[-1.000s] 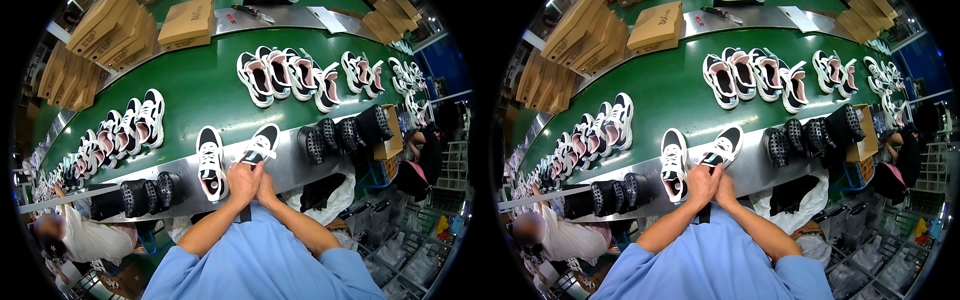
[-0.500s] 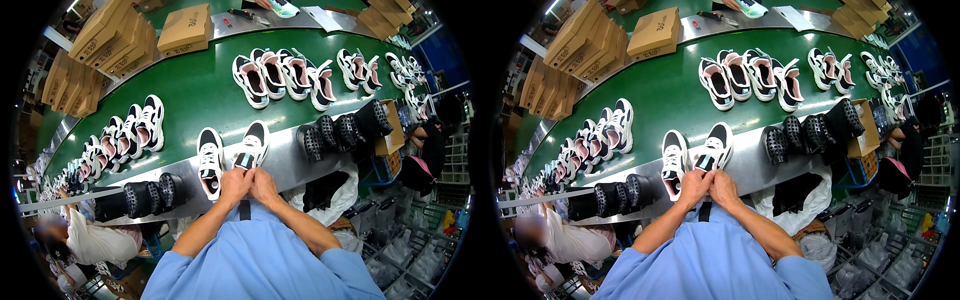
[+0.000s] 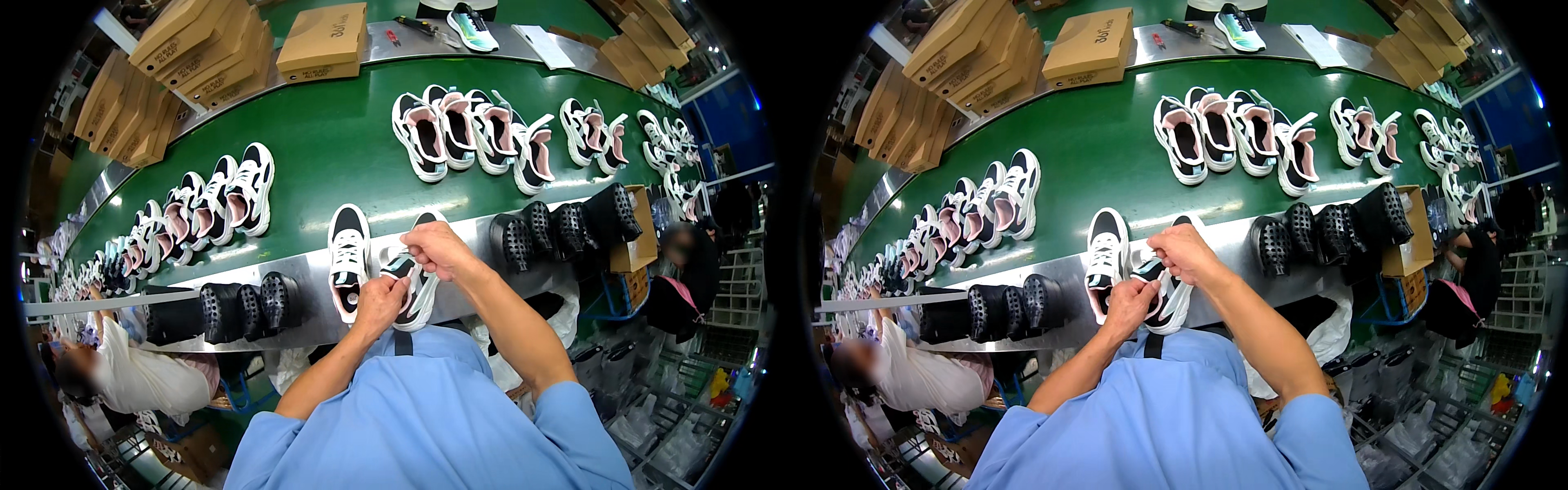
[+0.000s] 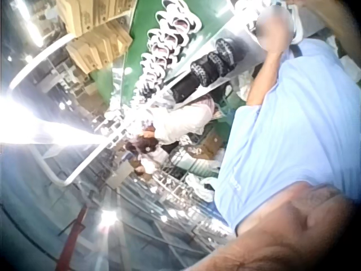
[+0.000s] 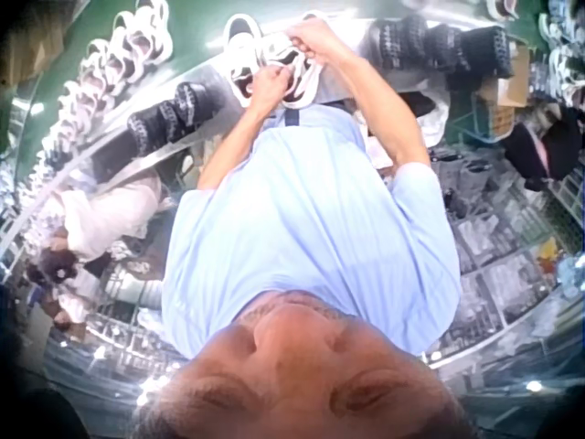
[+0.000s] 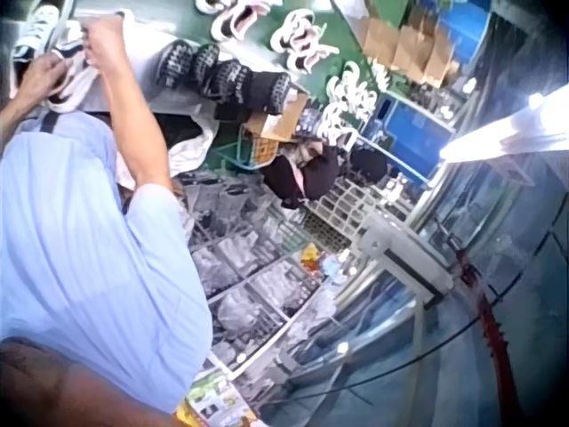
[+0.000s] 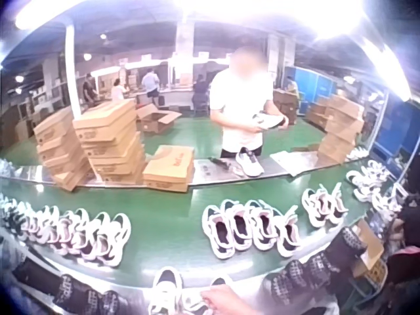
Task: The person works at an assembly line, handling sneakers and shoe components. They pick up individual shoes from the conveyor, fasten the straps, and place them back on the line, while also retrieving components from a large white bag at their feet.
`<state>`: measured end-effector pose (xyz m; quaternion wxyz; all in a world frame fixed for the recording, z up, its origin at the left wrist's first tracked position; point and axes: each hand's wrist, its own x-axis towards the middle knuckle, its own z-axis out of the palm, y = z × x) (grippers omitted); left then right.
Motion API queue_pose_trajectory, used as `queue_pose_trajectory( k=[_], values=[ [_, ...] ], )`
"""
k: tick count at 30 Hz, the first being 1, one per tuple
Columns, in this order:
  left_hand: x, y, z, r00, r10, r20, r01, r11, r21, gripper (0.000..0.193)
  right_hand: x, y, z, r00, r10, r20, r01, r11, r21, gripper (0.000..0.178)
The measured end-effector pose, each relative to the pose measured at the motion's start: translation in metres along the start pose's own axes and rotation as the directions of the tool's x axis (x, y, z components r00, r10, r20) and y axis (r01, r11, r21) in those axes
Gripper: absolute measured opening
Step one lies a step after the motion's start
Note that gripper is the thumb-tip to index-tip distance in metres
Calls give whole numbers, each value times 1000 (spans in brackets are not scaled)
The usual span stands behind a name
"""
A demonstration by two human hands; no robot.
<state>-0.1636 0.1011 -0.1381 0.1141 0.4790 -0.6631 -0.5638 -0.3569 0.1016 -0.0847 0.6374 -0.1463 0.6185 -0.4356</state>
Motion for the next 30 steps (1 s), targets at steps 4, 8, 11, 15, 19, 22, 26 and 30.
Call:
queue_pose_trajectory(
  k=[4,8,11,15,19,22,26,30],
  values=[
    [-3,-11,-3,998,-55,-35,50,991,-128,37,-5,9,-21,998,66,15,-68,993,101,22],
    [1,-20,2,988,-131,-87,107,966,-236,36,-28,46,-24,997,64,-30,-63,997,34,24],
    [2,-19,6,980,-161,-119,129,961,-245,35,-34,76,-20,995,38,-87,-26,990,136,20],
    [0,-1,6,974,-184,-133,146,956,-255,34,-31,97,-19,994,-8,-106,14,999,51,23],
    [-1,5,10,976,-140,-167,109,978,-181,35,-25,111,-18,991,-60,-118,64,998,28,26],
    [1,11,17,987,-64,-145,55,997,-63,34,-14,125,-28,983,-105,-152,79,983,-166,27],
    [-8,5,13,929,365,65,-368,886,282,16,-24,128,-44,925,-280,-258,98,830,-549,27],
    [-14,23,-1,871,476,-121,-351,774,527,17,-49,116,-30,844,-423,-329,112,739,-664,24]
  ],
)
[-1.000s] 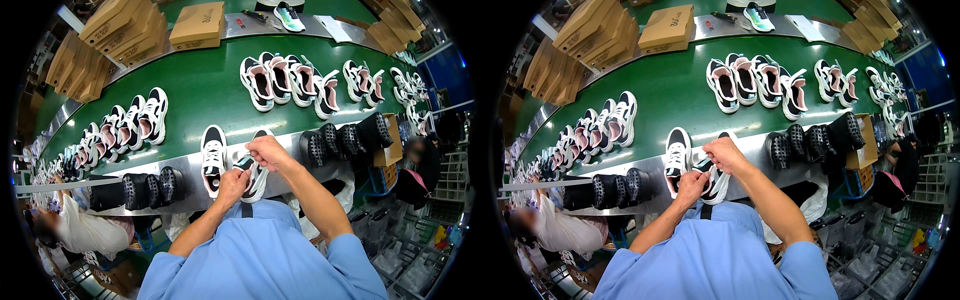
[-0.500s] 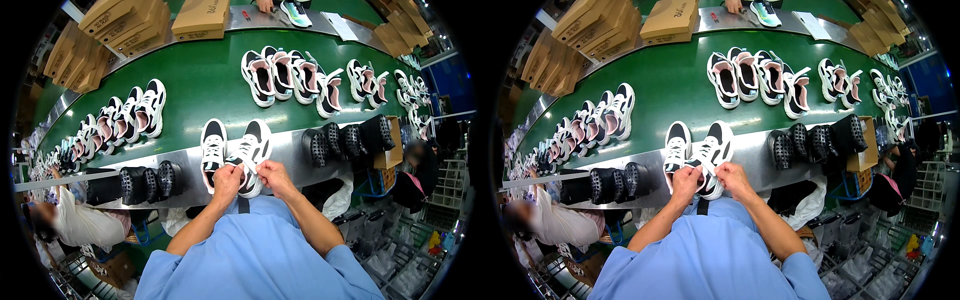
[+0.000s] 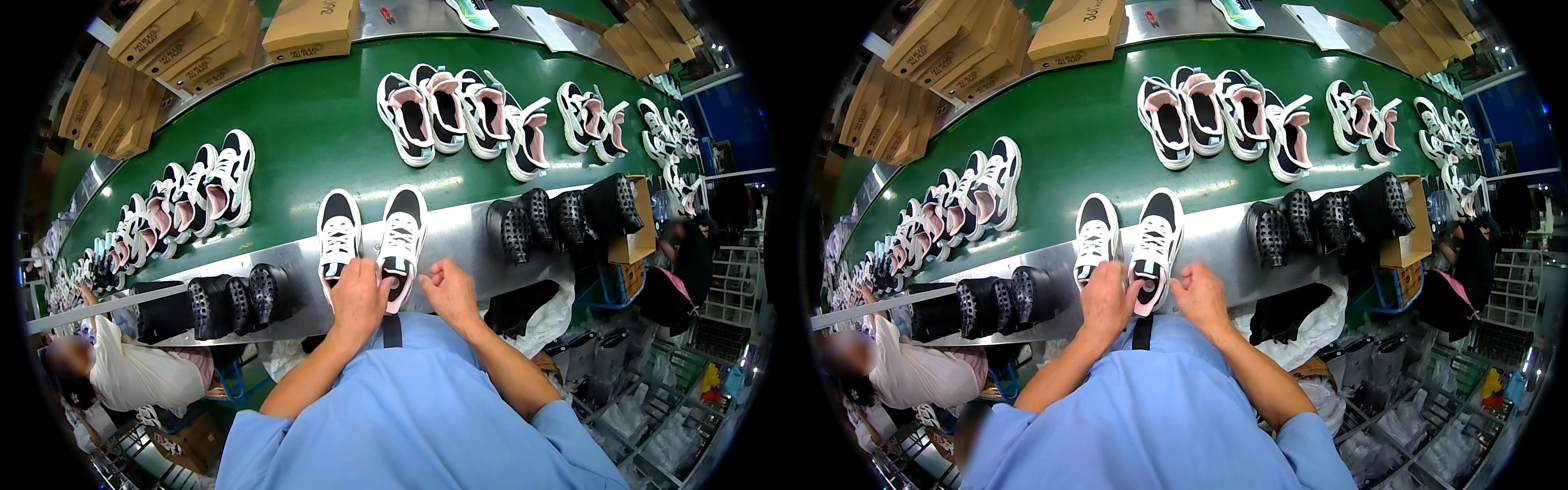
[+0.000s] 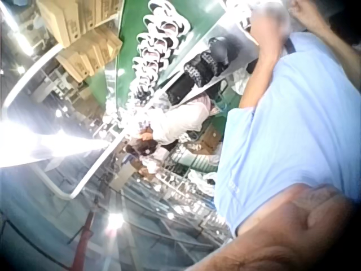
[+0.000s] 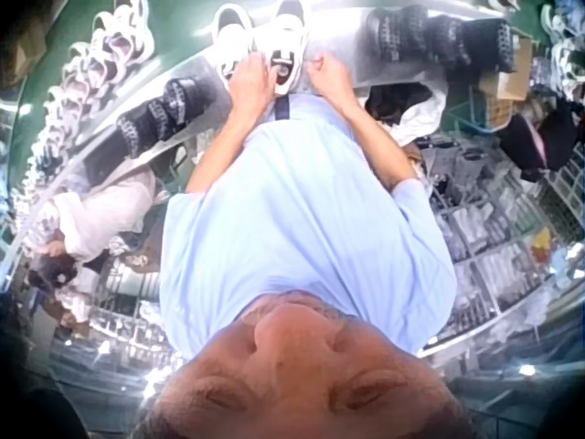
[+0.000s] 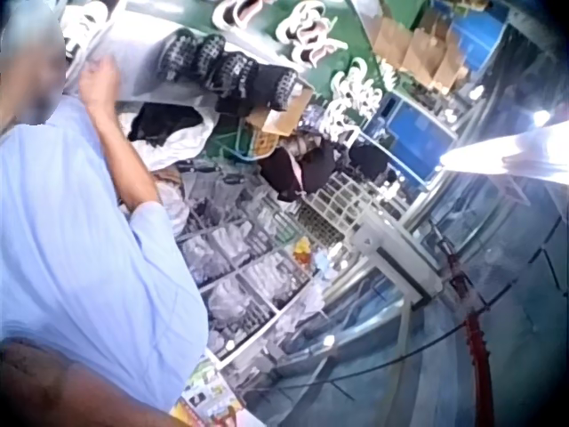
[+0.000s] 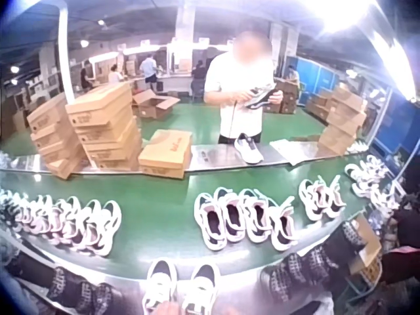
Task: The person works at an assembly line, handling sneakers and shoe components. They pick up individual shoes from the conveyor, fasten the straps, and place them back on the line, while also retrieving components from a large white bag at their feet.
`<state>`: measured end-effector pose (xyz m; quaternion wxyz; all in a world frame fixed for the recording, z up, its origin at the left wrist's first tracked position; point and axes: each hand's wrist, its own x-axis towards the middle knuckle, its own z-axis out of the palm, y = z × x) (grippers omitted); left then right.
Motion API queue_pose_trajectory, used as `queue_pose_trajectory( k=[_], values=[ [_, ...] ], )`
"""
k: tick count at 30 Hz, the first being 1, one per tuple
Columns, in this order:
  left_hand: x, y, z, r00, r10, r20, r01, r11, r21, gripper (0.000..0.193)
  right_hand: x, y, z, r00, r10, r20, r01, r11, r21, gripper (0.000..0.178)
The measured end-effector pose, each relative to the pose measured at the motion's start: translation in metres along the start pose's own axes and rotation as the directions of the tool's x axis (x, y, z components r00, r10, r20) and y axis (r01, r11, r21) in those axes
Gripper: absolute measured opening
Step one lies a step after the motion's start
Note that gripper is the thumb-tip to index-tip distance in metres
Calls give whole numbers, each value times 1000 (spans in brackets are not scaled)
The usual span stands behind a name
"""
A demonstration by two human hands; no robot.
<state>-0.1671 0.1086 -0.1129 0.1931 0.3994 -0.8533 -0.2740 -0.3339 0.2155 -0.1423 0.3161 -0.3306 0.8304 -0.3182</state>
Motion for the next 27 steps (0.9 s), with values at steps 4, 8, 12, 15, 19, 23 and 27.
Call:
queue_pose_trajectory(
  k=[4,8,12,15,19,23,27],
  values=[
    [16,-16,25,994,112,-11,-112,993,29,18,4,-15,17,929,-357,-94,341,928,-150,27],
    [15,-24,29,993,116,-16,-117,990,-73,18,13,-5,25,855,-510,-93,486,851,-198,34],
    [10,-25,25,1000,1,-14,-2,996,-89,21,4,-1,29,958,-280,-62,272,955,-119,37],
    [1,11,-26,989,20,145,-19,1000,-8,33,8,8,31,994,-105,-8,104,993,-51,34],
    [-40,-24,-53,980,71,186,-92,990,107,35,6,11,38,982,-170,-85,152,971,-183,27],
    [-48,-54,-10,923,197,331,-206,979,-10,46,9,-7,54,935,-355,21,350,909,-227,24],
    [-27,-30,-5,928,-66,368,34,995,92,48,49,-16,16,913,-332,237,357,931,-72,38]
  ],
)
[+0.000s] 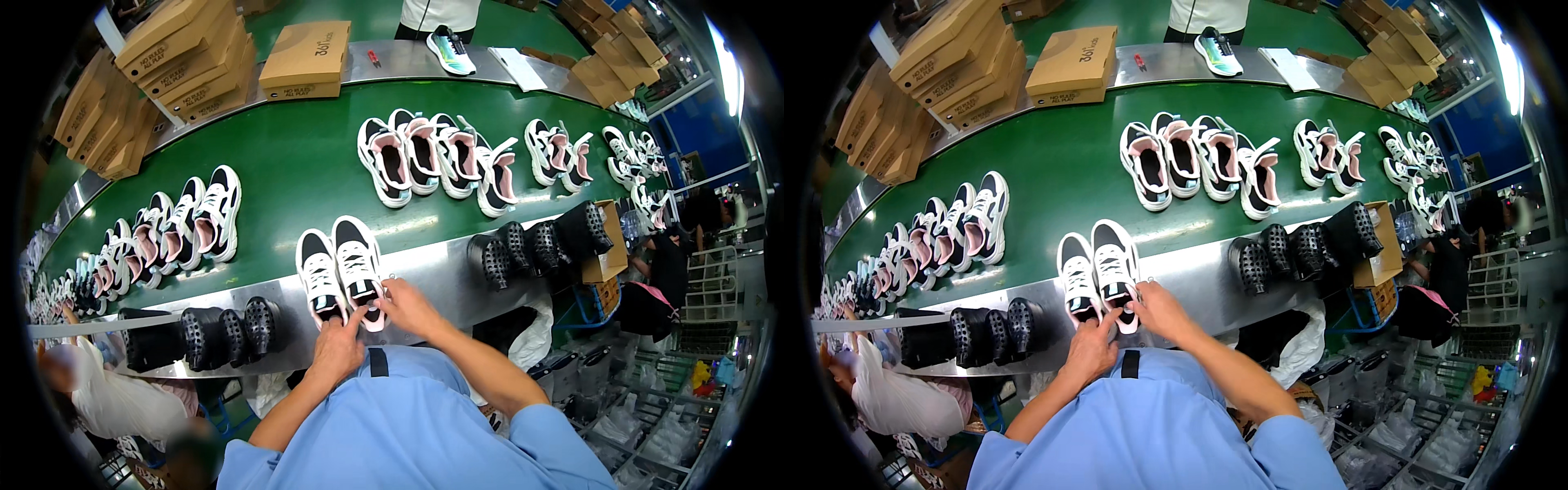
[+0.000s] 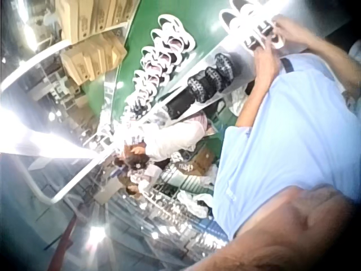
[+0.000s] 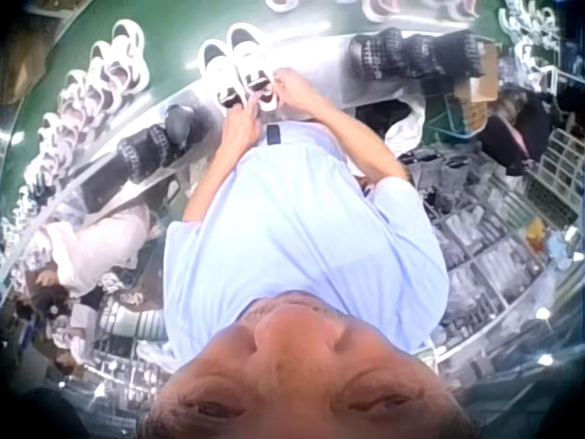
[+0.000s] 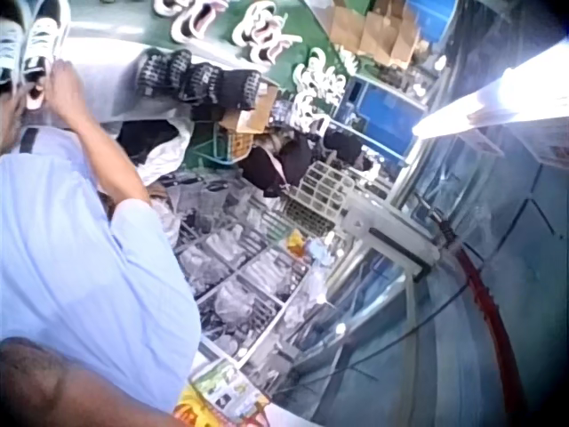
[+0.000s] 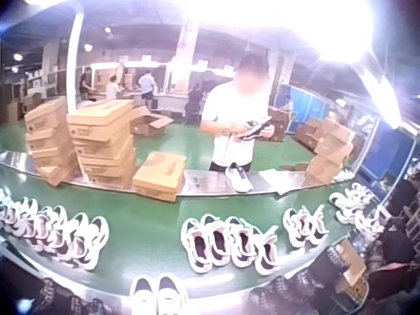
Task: The person works at an assembly line, handling sneakers and shoe components. They pick up individual shoes from the conveyor, fasten the straps, and place them back on the line, while also retrieving components from a large white bag at their feet.
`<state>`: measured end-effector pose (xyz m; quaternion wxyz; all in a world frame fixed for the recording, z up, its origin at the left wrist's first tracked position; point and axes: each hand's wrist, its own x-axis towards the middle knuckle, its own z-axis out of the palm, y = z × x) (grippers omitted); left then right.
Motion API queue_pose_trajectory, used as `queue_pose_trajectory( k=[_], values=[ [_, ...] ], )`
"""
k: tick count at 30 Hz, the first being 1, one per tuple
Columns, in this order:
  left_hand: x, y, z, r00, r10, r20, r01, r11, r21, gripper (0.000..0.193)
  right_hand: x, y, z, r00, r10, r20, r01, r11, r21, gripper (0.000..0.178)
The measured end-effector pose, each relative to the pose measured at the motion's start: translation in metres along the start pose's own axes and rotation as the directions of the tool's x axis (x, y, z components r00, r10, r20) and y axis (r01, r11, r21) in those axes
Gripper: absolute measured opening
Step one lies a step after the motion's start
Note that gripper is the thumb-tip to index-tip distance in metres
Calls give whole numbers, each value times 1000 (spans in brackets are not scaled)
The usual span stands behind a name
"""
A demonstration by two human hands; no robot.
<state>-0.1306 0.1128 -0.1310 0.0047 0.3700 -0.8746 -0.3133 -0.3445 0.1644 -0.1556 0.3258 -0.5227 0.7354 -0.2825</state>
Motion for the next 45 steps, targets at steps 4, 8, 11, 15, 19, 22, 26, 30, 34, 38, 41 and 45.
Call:
queue_pose_trajectory(
  k=[4,8,11,15,19,22,26,30,34,38,41,45],
  values=[
    [23,7,4,997,-75,-21,77,991,112,42,48,22,-99,975,23,-223,-123,884,-451,66],
    [62,9,-23,990,-29,-139,55,981,188,40,105,82,-204,922,221,-319,-381,673,-634,77],
    [103,-28,-43,969,-26,-244,76,977,199,41,136,120,-217,947,181,-266,-320,613,-722,81],
    [164,-97,-76,955,-32,-296,131,939,319,46,168,159,-206,933,270,-239,-352,828,-437,60],
    [194,-53,-103,927,-268,-264,376,683,627,56,171,185,-230,865,86,-495,-370,777,-510,42],
    [219,-11,-80,985,-162,-55,169,874,455,67,176,198,-259,826,209,-523,-539,561,-628,60],
    [262,57,-22,915,317,-250,-200,893,403,58,182,85,-246,967,182,-180,-255,645,-720,87],
    [328,37,3,987,153,-38,-153,988,17,53,210,85,-165,996,86,40,-45,805,-592,66],
    [311,48,-76,995,82,-58,-89,989,-119,49,199,43,-155,992,-114,-50,67,828,-557,33],
    [242,35,-99,960,279,26,-271,949,-160,45,138,7,-166,991,-126,47,133,850,-510,28],
    [155,40,-86,964,254,79,-245,963,-113,46,64,5,-127,990,-129,64,144,881,-450,24],
    [67,80,-64,994,103,37,-109,971,215,56,-24,19,-53,996,-81,-28,67,941,-331,21]
  ],
)
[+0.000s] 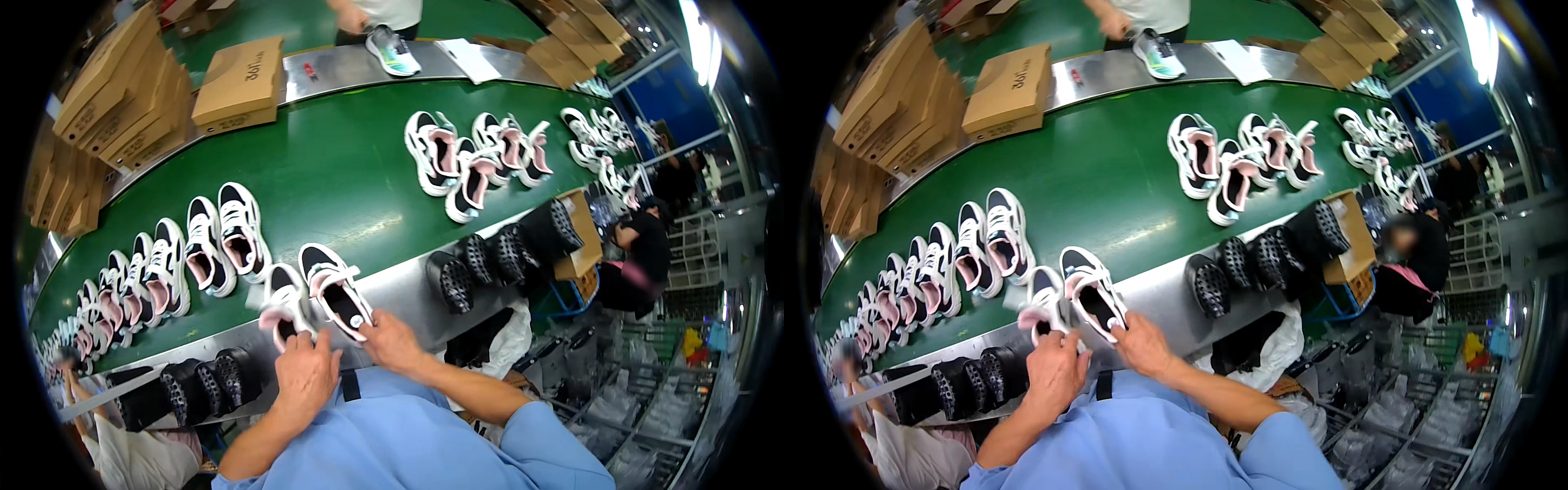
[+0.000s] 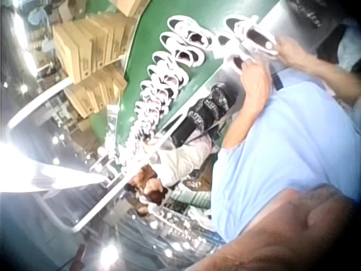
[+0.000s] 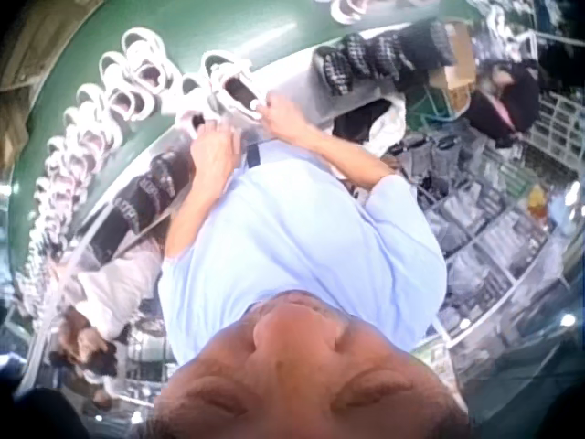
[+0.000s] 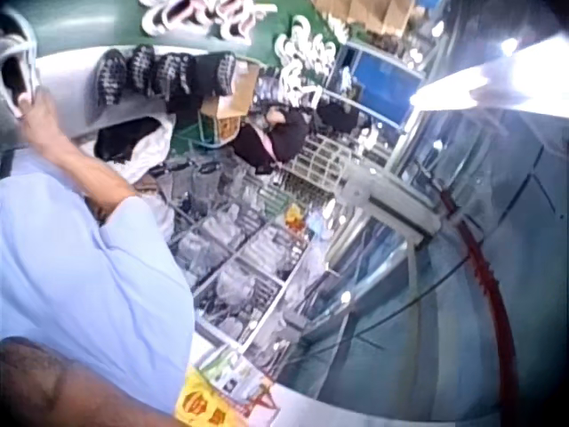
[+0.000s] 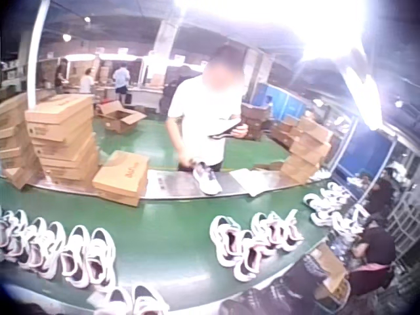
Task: The person works at an assembly line, handling sneakers and shoe components. They pick up individual shoes from the conveyor, fasten the straps, and place them back on the line, while also retrieving components from a large white bag at their feet.
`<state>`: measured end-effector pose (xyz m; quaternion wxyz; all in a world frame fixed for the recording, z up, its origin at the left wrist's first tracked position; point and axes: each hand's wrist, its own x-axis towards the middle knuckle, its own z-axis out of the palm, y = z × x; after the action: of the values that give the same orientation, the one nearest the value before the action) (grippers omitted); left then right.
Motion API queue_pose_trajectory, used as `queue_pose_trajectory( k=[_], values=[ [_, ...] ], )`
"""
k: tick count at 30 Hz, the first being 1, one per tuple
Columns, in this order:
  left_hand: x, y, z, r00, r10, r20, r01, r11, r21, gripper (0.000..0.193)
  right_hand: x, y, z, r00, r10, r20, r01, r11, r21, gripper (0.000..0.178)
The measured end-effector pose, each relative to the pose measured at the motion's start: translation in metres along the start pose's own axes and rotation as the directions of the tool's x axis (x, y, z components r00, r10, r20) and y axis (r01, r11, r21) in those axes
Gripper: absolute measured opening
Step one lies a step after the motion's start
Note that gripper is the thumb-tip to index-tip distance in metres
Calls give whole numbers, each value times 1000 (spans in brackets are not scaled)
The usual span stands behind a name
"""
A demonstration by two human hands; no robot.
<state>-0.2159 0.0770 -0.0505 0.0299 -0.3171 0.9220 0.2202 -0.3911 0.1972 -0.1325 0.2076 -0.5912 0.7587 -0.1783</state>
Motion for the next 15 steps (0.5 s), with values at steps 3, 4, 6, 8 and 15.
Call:
queue_pose_trajectory(
  k=[3,4,6,8,15],
  values=[
    [34,22,-2,953,15,-302,-19,1000,-9,80,-38,2,35,990,48,-132,-40,997,68,30],
    [49,17,10,959,-17,-284,15,1000,-11,84,-44,-1,25,988,56,-142,-47,997,64,30],
    [67,-4,42,962,-88,-257,83,996,-33,76,-62,-8,-10,966,210,-154,-158,943,294,36],
    [76,-26,68,954,-172,-246,152,984,-98,62,-78,40,-59,801,501,-327,-339,831,442,42],
    [91,-15,88,919,-288,-268,163,898,-408,41,-132,287,-147,439,674,-594,-824,565,33,64]
  ],
)
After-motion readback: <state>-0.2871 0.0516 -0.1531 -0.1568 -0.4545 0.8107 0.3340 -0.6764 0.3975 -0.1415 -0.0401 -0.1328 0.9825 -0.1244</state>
